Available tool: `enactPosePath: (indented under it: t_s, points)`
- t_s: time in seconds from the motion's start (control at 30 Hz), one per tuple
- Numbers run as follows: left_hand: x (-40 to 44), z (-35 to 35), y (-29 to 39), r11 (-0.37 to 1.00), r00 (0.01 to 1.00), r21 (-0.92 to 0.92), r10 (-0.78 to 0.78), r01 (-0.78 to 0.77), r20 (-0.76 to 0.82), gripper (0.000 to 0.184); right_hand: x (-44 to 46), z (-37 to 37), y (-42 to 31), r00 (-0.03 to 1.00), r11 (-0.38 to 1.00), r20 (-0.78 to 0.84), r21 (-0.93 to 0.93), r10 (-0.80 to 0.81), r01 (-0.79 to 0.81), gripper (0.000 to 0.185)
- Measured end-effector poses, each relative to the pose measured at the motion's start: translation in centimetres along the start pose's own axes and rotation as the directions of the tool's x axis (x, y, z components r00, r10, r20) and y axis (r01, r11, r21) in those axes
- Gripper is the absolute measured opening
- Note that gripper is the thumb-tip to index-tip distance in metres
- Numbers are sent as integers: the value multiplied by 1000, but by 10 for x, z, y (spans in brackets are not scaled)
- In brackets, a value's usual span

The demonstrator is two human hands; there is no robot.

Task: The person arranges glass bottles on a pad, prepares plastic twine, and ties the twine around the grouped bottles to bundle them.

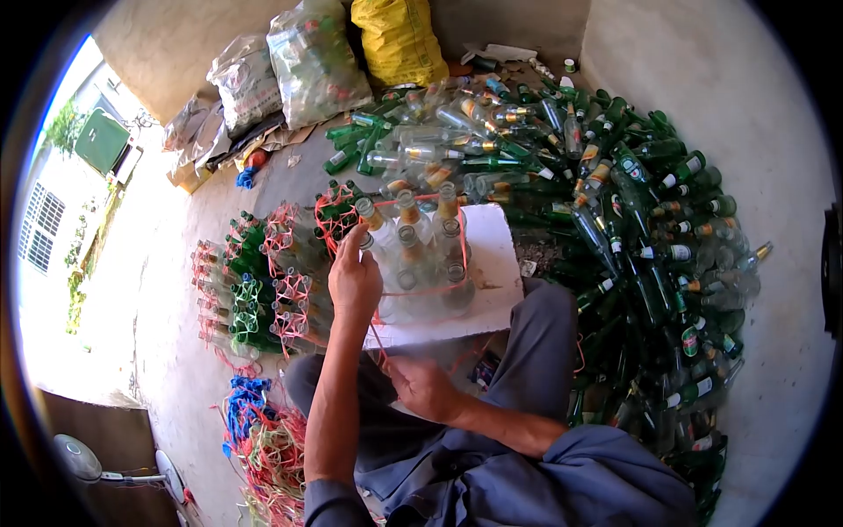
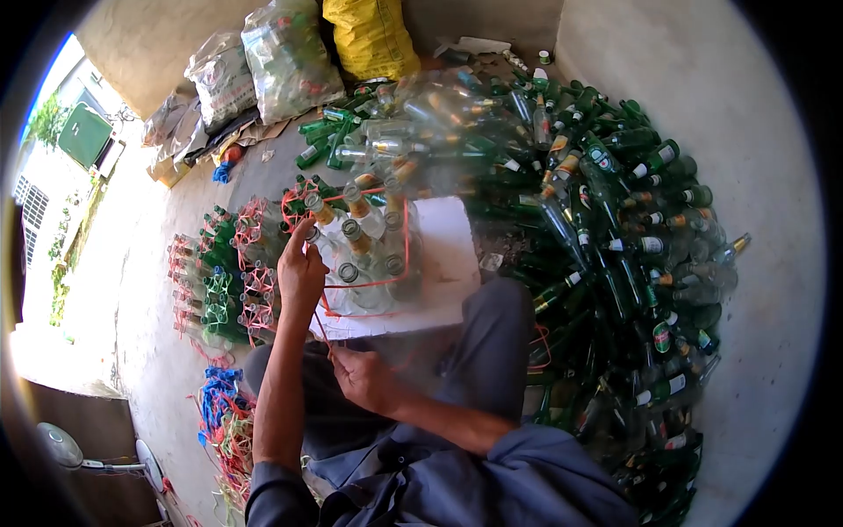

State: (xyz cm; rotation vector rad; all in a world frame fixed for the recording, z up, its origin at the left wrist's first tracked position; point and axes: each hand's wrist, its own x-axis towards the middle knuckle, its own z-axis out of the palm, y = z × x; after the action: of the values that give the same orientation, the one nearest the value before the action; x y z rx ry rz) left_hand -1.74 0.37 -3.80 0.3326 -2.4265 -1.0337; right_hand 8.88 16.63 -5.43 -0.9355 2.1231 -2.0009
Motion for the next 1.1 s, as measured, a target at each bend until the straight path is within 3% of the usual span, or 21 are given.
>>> enactPosePath:
  t_s: [0.33, 0.47, 0.6, 0.77, 0.9, 1.0, 1.1]
  points:
    - [4, -1, 10, 992, 996, 106, 75, -69, -53, 41, -13, 10, 41, 995, 993, 87, -101, -47, 56, 2]
    - [3, -1, 6, 998, 1000, 62, -26, 27, -14, 38, -14, 1, 40, 997, 980, 38, -187, -60, 66, 6]
    - [6, 12, -19, 984, 980, 102, 155, -143, -124, 37, -11, -14, 45, 1000, 971, 15, -239, -25, 28, 9]
    - [2, 10, -16, 996, 993, -27, 79, -82, -84, 38, -5, -20, 35, 999, 992, -6, -122, 32, -32, 12]
    - [-9, -8, 6, 905, 995, -414, -75, 96, 67, 44, -6, -19, 43, 1000, 984, -20, -175, -8, 5, 14]
    - [-12, -5, -10, 868, 999, -497, 6, 10, 32, 47, -9, -18, 51, 1000, 981, -14, -194, 8, -11, 13]
    - [-20, -10, -17, 823, 994, -567, 51, 16, 101, 51, -10, -20, 52, 998, 980, 8, -193, 61, -58, 12]
